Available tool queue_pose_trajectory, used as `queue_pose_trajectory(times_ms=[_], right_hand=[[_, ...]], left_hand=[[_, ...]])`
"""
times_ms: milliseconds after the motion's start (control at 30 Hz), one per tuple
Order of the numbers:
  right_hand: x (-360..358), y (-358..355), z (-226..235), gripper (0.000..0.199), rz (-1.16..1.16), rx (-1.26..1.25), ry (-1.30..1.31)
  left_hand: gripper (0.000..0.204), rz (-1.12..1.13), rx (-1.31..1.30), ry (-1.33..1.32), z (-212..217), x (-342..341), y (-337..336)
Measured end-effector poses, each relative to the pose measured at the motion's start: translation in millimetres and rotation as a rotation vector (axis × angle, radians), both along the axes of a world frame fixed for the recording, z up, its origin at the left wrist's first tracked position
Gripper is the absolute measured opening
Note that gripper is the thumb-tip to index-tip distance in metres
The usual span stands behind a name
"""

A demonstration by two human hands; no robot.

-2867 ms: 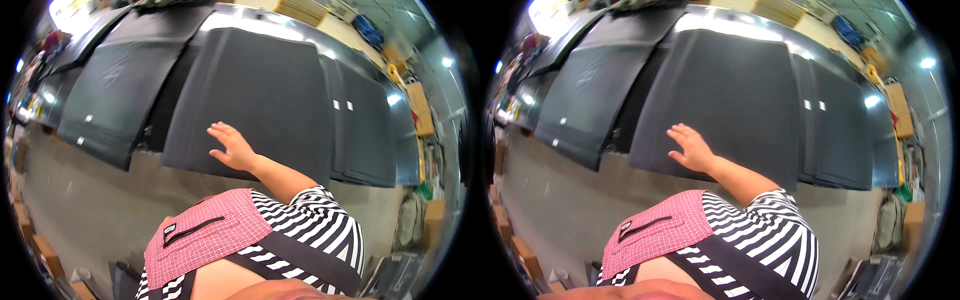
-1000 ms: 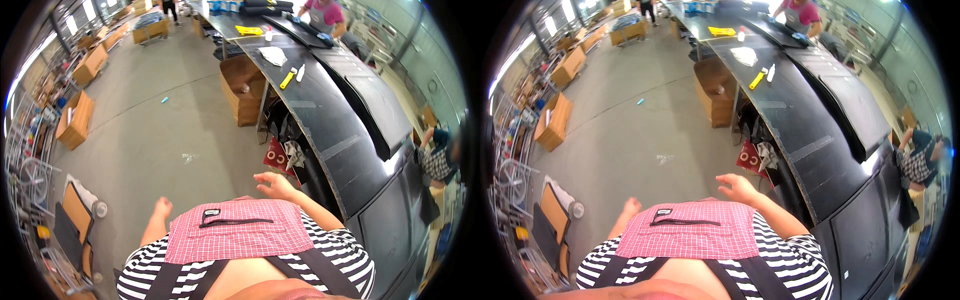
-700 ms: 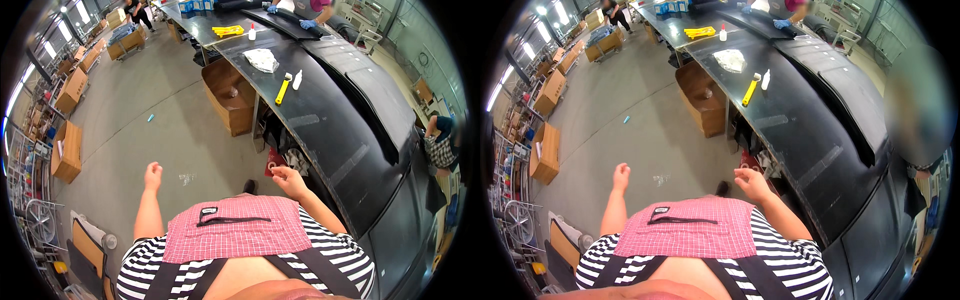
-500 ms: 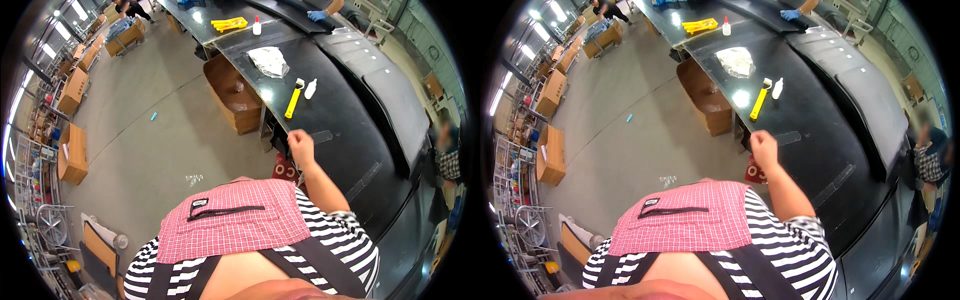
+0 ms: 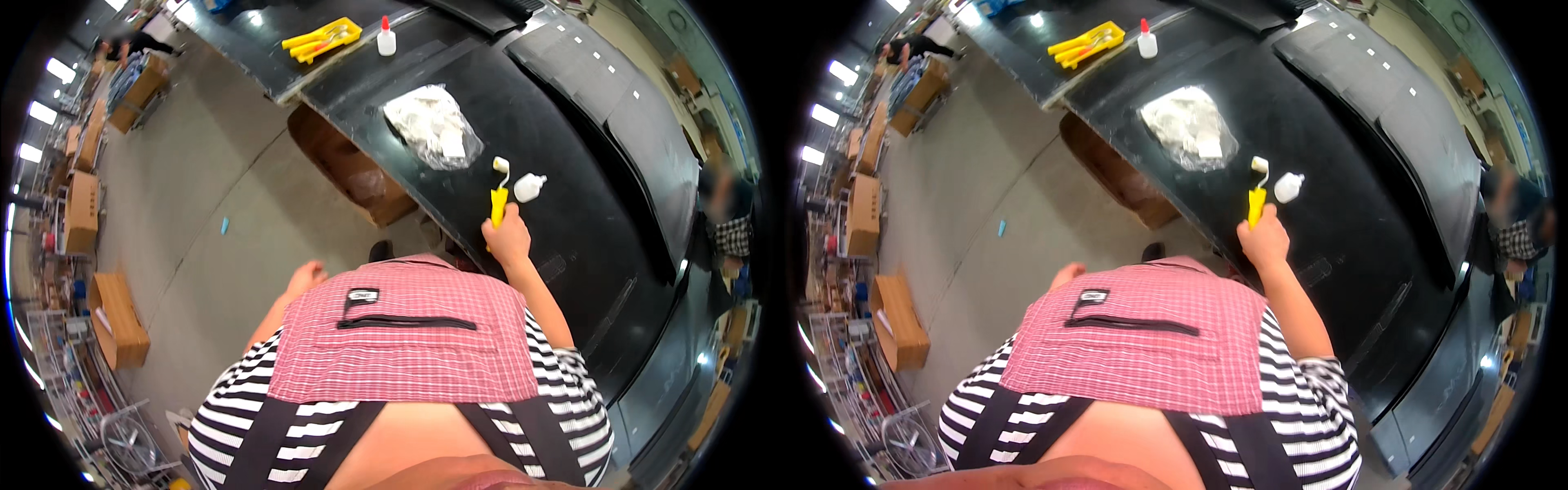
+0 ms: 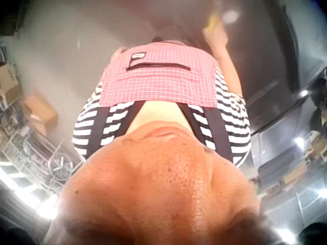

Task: The person handles large black rubber car mats in a workshop, placing them on a table and applying adhesive to the edges using a squeeze bottle and a small roller. The person then presses the edges of the mats together to bond them.

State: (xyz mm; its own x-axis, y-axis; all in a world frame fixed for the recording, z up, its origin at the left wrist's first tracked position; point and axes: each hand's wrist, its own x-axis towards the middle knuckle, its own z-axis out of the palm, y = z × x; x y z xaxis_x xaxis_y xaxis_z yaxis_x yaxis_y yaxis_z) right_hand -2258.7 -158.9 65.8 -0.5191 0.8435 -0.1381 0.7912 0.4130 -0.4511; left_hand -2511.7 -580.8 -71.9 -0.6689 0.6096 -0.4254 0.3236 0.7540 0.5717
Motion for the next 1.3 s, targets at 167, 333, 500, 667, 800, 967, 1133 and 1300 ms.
queue_pose_trajectory(times_ms=[167,333,500,667,800,967,1133,1300], right_hand=[[22,-21,5,0.033,-0.02,-0.09,0.211],[48,-64,-10,0.024,-0.415,-0.121,0.665],[36,-38,-6,0.021,-0.69,-0.141,0.951],[-9,14,1,0.044,-0.817,-0.324,1.196],[-17,35,-10,0.054,-0.75,-0.353,1.108],[-21,51,-16,0.05,-0.756,-0.383,1.039],[-15,62,-23,0.045,-0.758,-0.441,0.972],[-9,65,-22,0.044,-0.733,-0.488,0.992]], left_hand=[[0.011,-0.219,0.702,0.224,132,-125,230],[0.008,-0.697,0.736,0.164,208,-95,334],[0.01,-0.861,0.51,0.422,156,-45,380],[0.019,-0.76,0.359,0.455,138,-34,405],[0.021,-0.712,0.321,0.451,135,-32,407],[0.018,-0.664,0.357,0.485,125,-25,402],[0.018,-0.635,0.416,0.577,126,-20,397],[0.023,-0.64,0.477,0.622,132,-15,391]])
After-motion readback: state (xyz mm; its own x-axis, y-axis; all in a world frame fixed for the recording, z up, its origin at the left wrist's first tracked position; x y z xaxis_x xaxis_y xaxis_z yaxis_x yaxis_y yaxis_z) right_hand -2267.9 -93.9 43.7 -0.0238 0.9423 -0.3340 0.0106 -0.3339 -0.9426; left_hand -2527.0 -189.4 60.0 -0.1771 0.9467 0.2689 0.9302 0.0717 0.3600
